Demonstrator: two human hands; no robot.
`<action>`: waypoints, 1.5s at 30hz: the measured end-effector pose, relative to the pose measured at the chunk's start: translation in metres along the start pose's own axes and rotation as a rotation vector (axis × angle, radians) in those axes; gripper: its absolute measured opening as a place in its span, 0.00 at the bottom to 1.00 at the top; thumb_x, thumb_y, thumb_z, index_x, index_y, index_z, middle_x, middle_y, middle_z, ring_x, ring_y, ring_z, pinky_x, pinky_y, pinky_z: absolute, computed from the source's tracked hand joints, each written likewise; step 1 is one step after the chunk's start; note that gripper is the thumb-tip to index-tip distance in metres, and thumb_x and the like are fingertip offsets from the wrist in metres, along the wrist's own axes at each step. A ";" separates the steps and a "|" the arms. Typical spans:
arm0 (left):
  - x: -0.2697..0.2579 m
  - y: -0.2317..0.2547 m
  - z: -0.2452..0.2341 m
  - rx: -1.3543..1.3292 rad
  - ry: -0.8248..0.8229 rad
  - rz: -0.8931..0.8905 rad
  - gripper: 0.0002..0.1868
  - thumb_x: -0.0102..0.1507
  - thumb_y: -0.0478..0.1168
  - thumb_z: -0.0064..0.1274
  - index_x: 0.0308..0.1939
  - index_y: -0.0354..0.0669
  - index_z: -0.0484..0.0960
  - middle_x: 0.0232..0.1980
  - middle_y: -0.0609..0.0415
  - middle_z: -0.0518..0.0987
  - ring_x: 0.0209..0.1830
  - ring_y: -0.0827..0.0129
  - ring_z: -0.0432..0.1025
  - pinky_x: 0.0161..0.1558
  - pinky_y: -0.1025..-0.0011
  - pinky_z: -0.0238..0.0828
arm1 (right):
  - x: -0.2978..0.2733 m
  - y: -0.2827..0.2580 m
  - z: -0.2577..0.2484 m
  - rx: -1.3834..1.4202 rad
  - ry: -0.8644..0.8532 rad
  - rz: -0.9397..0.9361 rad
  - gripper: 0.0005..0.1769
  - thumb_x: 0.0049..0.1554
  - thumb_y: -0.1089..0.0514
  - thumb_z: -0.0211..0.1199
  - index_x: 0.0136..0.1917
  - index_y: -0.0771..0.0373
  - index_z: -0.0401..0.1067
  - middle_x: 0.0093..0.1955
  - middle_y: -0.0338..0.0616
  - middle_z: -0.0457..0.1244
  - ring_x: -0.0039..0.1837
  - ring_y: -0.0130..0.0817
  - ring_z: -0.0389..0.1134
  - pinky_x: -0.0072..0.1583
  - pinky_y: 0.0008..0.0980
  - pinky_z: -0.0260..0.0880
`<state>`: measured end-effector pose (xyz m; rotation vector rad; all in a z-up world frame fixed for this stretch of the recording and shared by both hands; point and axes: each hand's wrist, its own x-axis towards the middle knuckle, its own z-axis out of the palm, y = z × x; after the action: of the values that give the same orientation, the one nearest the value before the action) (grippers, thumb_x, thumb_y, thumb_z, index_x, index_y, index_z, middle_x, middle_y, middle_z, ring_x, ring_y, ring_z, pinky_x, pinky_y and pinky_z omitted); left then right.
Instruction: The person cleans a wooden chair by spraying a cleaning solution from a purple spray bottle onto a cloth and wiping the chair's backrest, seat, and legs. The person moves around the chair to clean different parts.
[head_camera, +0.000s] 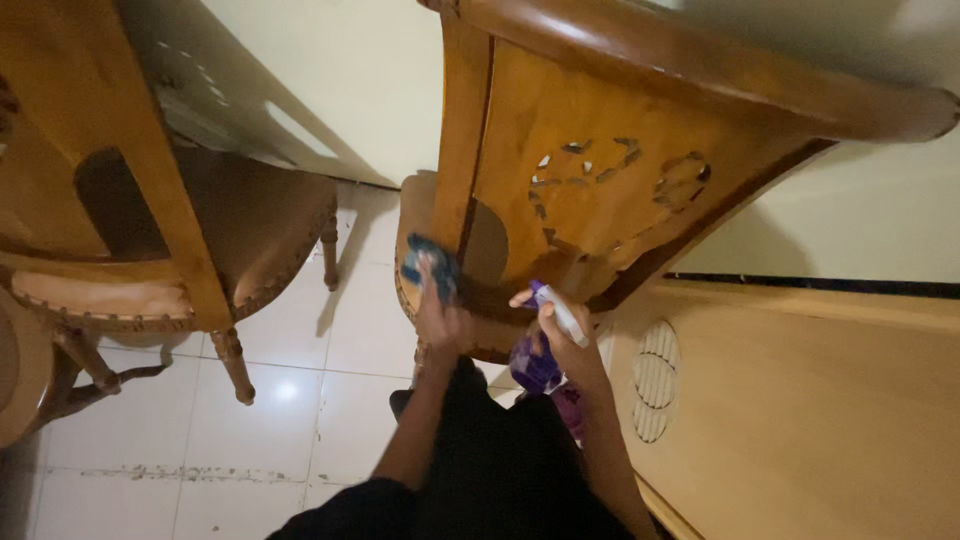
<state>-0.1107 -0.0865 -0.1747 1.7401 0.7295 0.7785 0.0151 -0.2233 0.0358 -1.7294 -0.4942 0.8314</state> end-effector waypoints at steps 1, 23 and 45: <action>0.029 0.001 0.003 -0.001 0.061 0.167 0.33 0.67 0.30 0.38 0.78 0.28 0.54 0.80 0.36 0.58 0.81 0.51 0.54 0.80 0.63 0.48 | -0.003 0.000 0.000 0.035 -0.006 -0.026 0.33 0.66 0.34 0.50 0.57 0.67 0.76 0.33 0.37 0.64 0.29 0.21 0.60 0.35 0.24 0.60; -0.001 -0.036 -0.037 -0.014 0.022 -0.007 0.18 0.71 0.44 0.47 0.56 0.32 0.79 0.45 0.40 0.80 0.46 0.56 0.74 0.47 0.57 0.72 | -0.054 0.031 0.008 0.013 -0.079 -0.065 0.32 0.65 0.33 0.47 0.56 0.61 0.77 0.24 0.32 0.57 0.27 0.19 0.58 0.33 0.23 0.57; -0.127 0.153 -0.088 -0.947 -0.038 -0.688 0.23 0.70 0.43 0.45 0.66 0.37 0.70 0.61 0.51 0.79 0.59 0.64 0.76 0.60 0.62 0.73 | -0.166 0.107 0.039 0.135 -0.088 0.072 0.26 0.64 0.39 0.52 0.50 0.64 0.75 0.38 0.35 0.71 0.26 0.21 0.59 0.31 0.24 0.60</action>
<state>-0.2415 -0.1774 -0.0260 0.5831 0.7004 0.4692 -0.1330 -0.3457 -0.0245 -1.5996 -0.4260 0.9736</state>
